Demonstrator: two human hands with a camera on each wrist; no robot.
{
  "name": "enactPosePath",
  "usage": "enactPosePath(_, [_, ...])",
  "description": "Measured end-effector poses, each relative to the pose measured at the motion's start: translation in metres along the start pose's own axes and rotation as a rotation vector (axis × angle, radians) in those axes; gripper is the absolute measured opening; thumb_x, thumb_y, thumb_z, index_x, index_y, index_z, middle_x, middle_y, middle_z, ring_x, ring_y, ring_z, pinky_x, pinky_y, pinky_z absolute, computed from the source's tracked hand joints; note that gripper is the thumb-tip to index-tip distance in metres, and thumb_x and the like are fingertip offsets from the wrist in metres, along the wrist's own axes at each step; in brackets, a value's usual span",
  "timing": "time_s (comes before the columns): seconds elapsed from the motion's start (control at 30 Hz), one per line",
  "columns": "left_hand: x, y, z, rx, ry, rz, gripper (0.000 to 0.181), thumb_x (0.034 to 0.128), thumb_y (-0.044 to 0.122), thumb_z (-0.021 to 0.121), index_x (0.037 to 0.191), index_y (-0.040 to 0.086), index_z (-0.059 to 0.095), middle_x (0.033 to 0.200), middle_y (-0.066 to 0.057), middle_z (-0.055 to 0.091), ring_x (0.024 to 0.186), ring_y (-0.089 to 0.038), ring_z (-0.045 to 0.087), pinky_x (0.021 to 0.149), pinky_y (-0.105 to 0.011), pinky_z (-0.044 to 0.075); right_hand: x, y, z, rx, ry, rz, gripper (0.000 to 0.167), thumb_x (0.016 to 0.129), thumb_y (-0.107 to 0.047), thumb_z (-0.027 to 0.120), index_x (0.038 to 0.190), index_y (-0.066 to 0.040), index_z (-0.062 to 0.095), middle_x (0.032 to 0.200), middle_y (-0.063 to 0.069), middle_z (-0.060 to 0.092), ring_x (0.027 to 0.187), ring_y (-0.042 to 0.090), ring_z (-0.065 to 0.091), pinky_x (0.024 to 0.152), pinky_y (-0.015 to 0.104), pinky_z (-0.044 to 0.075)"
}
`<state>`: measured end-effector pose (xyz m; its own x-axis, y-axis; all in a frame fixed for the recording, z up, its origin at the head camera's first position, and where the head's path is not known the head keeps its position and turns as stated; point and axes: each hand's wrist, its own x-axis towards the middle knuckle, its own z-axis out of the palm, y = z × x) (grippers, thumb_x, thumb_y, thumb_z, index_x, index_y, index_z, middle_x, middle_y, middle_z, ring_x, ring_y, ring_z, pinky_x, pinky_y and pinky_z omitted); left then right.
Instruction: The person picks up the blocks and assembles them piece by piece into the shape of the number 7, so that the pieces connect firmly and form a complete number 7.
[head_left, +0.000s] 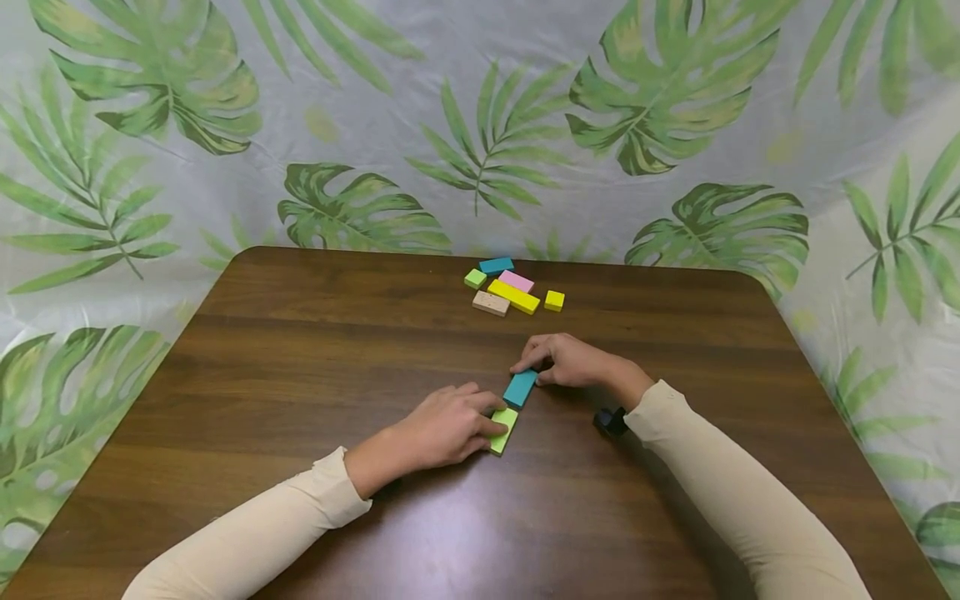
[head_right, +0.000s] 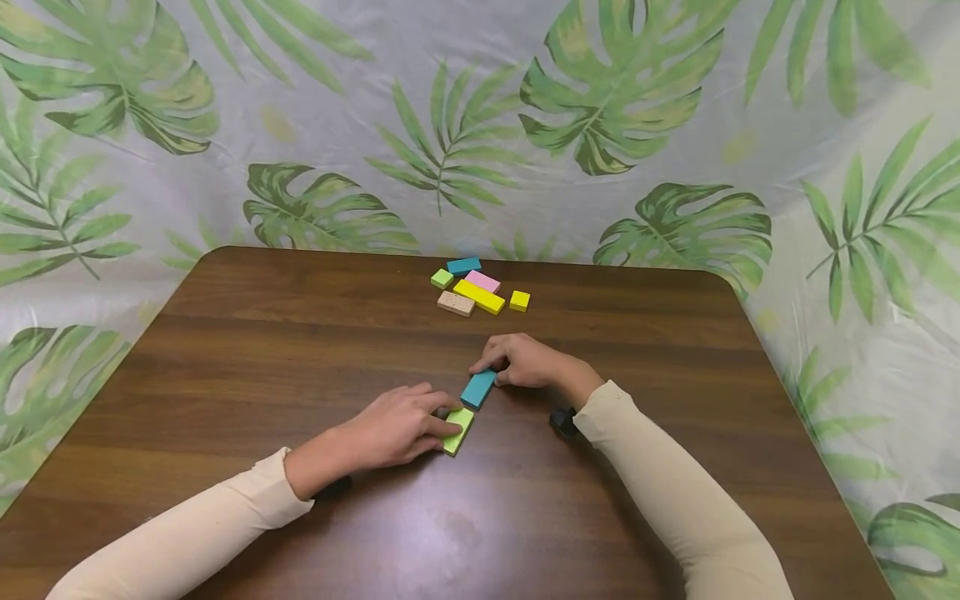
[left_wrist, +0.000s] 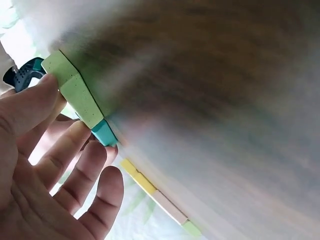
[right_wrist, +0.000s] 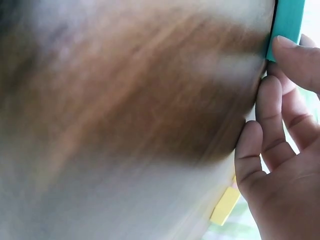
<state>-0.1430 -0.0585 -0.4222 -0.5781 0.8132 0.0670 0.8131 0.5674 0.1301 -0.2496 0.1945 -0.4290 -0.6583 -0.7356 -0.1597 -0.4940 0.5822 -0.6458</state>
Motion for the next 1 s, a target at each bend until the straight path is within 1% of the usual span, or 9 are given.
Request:
enactPosePath(0.2, [0.0012, -0.005, 0.0005, -0.043, -0.009, 0.005, 0.029, 0.0929, 0.031, 0.07, 0.122, 0.025, 0.073, 0.142, -0.001, 0.059, 0.109, -0.02, 0.059, 0.084, -0.033, 0.054, -0.0002, -0.0033, 0.0005, 0.026, -0.03, -0.006, 0.039, 0.086, 0.003, 0.068, 0.119, -0.016, 0.074, 0.111, 0.003, 0.068, 0.094, 0.015, 0.057, 0.082, 0.026, 0.048])
enactPosePath(0.3, [0.0022, -0.0066, 0.0003, -0.063, -0.017, 0.004, 0.03, 0.093, 0.031, 0.07, 0.122, 0.025, 0.073, 0.143, -0.002, 0.058, 0.109, -0.02, 0.06, 0.086, -0.033, 0.054, 0.0002, -0.0053, -0.0004, 0.025, -0.032, -0.013, 0.039, 0.086, 0.004, 0.068, 0.119, -0.016, 0.075, 0.11, 0.003, 0.069, 0.094, 0.015, 0.056, 0.081, 0.025, 0.048])
enactPosePath(0.43, [0.0032, -0.0074, -0.0001, -0.095, -0.031, 0.004, 0.03, 0.0935, 0.03, 0.069, 0.123, 0.024, 0.073, 0.143, -0.002, 0.058, 0.113, -0.02, 0.06, 0.093, -0.035, 0.054, 0.0, -0.007, 0.0, 0.027, -0.031, -0.019, 0.039, 0.086, 0.004, 0.067, 0.119, -0.015, 0.075, 0.111, 0.003, 0.069, 0.093, 0.015, 0.056, 0.081, 0.026, 0.047])
enactPosePath(0.53, [0.0039, -0.0074, -0.0001, -0.116, -0.049, -0.003, 0.03, 0.0938, 0.029, 0.069, 0.123, 0.024, 0.072, 0.147, -0.002, 0.055, 0.117, -0.02, 0.06, 0.097, -0.037, 0.053, -0.0008, -0.0073, 0.0014, 0.019, -0.03, -0.022, 0.039, 0.086, 0.004, 0.067, 0.119, -0.016, 0.075, 0.112, 0.003, 0.068, 0.095, 0.015, 0.057, 0.082, 0.027, 0.047])
enactPosePath(0.67, [0.0048, -0.0075, 0.0001, -0.14, -0.061, -0.02, 0.03, 0.0936, 0.029, 0.069, 0.123, 0.023, 0.072, 0.149, -0.003, 0.053, 0.12, -0.021, 0.06, 0.098, -0.037, 0.052, -0.002, -0.0076, 0.0026, 0.0, -0.021, -0.028, 0.037, 0.087, 0.002, 0.068, 0.119, -0.017, 0.075, 0.112, 0.002, 0.068, 0.095, 0.016, 0.057, 0.083, 0.03, 0.048])
enactPosePath(0.77, [0.0057, -0.0076, -0.0003, -0.171, -0.06, -0.023, 0.029, 0.0933, 0.027, 0.07, 0.121, 0.02, 0.073, 0.146, -0.004, 0.055, 0.124, -0.023, 0.059, 0.1, -0.038, 0.051, -0.0022, -0.0077, 0.0031, -0.016, -0.011, -0.033, 0.037, 0.087, 0.0, 0.069, 0.12, -0.016, 0.073, 0.111, 0.003, 0.067, 0.093, 0.017, 0.057, 0.083, 0.031, 0.049])
enactPosePath(0.9, [0.0065, -0.0082, -0.0008, -0.199, -0.086, -0.02, 0.029, 0.0948, 0.028, 0.067, 0.123, 0.02, 0.071, 0.145, -0.004, 0.054, 0.129, -0.024, 0.057, 0.103, -0.041, 0.05, -0.0015, -0.0071, 0.0045, -0.038, -0.012, -0.029, 0.04, 0.087, -0.003, 0.071, 0.125, -0.014, 0.07, 0.11, 0.003, 0.067, 0.092, 0.016, 0.058, 0.083, 0.031, 0.051])
enactPosePath(1.0, [0.0073, -0.0096, -0.0002, -0.21, -0.102, -0.02, 0.03, 0.0955, 0.03, 0.066, 0.123, 0.02, 0.07, 0.145, -0.004, 0.053, 0.13, -0.023, 0.056, 0.102, -0.042, 0.05, -0.0009, -0.0067, 0.0054, -0.047, -0.02, -0.02, 0.04, 0.087, -0.005, 0.072, 0.126, -0.014, 0.069, 0.109, 0.002, 0.067, 0.092, 0.015, 0.058, 0.084, 0.03, 0.051])
